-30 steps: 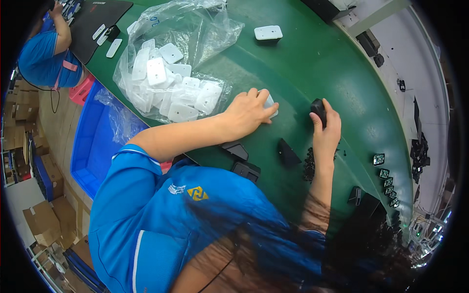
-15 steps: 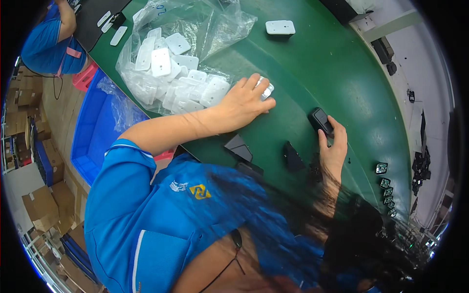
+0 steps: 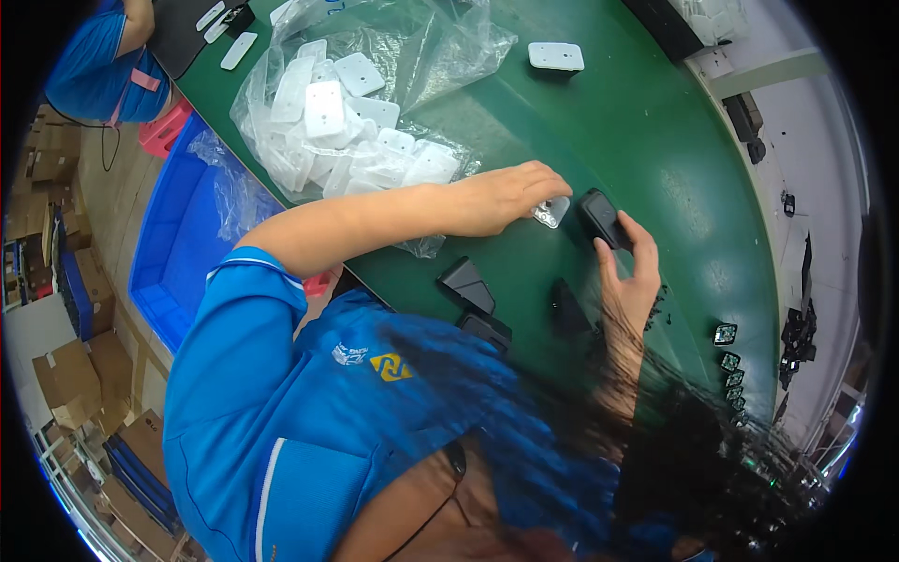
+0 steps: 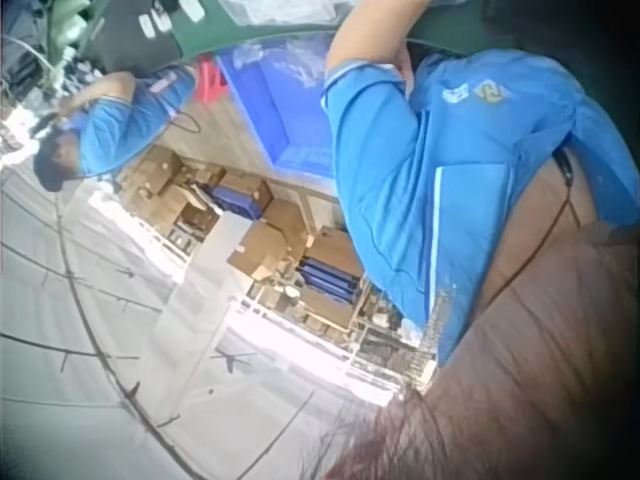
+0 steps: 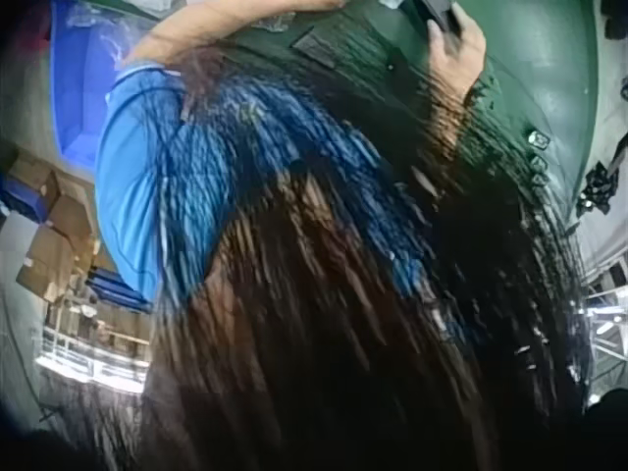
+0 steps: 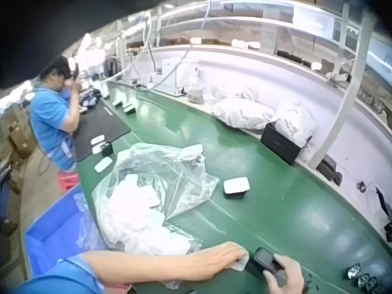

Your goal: The person assembles small electronic devices at a workstation. They repeatedly pick up a white plastic casing, insert a green circuit board, and secure the unit with a black plastic cover. The person handles the components one at a time, placing the finished units on the green table.

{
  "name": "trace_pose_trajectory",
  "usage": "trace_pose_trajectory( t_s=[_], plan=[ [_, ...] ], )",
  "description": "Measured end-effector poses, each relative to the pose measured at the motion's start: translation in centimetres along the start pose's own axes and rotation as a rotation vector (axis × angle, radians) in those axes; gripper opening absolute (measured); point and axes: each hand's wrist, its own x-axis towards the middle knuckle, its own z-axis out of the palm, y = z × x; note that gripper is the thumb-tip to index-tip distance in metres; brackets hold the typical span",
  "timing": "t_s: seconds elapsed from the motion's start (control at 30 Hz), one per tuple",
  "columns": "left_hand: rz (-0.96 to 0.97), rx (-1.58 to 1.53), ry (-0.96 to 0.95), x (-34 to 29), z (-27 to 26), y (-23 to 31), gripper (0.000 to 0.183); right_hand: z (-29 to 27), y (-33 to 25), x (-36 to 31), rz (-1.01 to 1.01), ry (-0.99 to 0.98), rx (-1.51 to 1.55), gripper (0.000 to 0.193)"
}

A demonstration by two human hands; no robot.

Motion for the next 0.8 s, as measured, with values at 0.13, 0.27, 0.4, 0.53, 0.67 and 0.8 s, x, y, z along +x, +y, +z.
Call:
trace_pose_trajectory(
  t_s=[0.13, 0.27, 0.4, 0.53, 0.67, 0.8],
  plan=[
    [-0.110, -0.084, 0.092, -0.3, -1.5, 0.0, 0.055, 1.5, -1.3, 1.2, -0.144, -0.058, 0.007, 0.038],
    [-0.086, -0.097, 0.079, -1.6, -3.0, -0.2, 0.059, 2.9, -2.0, 2.0, -0.244, -0.129, -0.004, 0.038],
    [-0.044, -0.052, 0.003, -2.5, -2.7, -0.4, 0.059, 3.5, -2.5, 2.6, -0.289, -0.195, -0.052, 0.038],
    [-0.061, 0.048, -0.082, -2.9, -2.5, -0.6, 0.055, 4.0, -2.2, 2.6, -0.319, -0.222, -0.153, 0.039],
    [-0.014, 0.243, -0.087, -2.8, -3.0, 0.1, 0.055, 4.4, -2.3, 2.1, -0.330, -0.217, -0.257, 0.040],
    [0.062, 0.332, -0.022, -2.4, -2.1, 0.2, 0.057, 4.4, -1.5, 2.9, -0.275, -0.233, -0.048, 0.039]
  ],
)
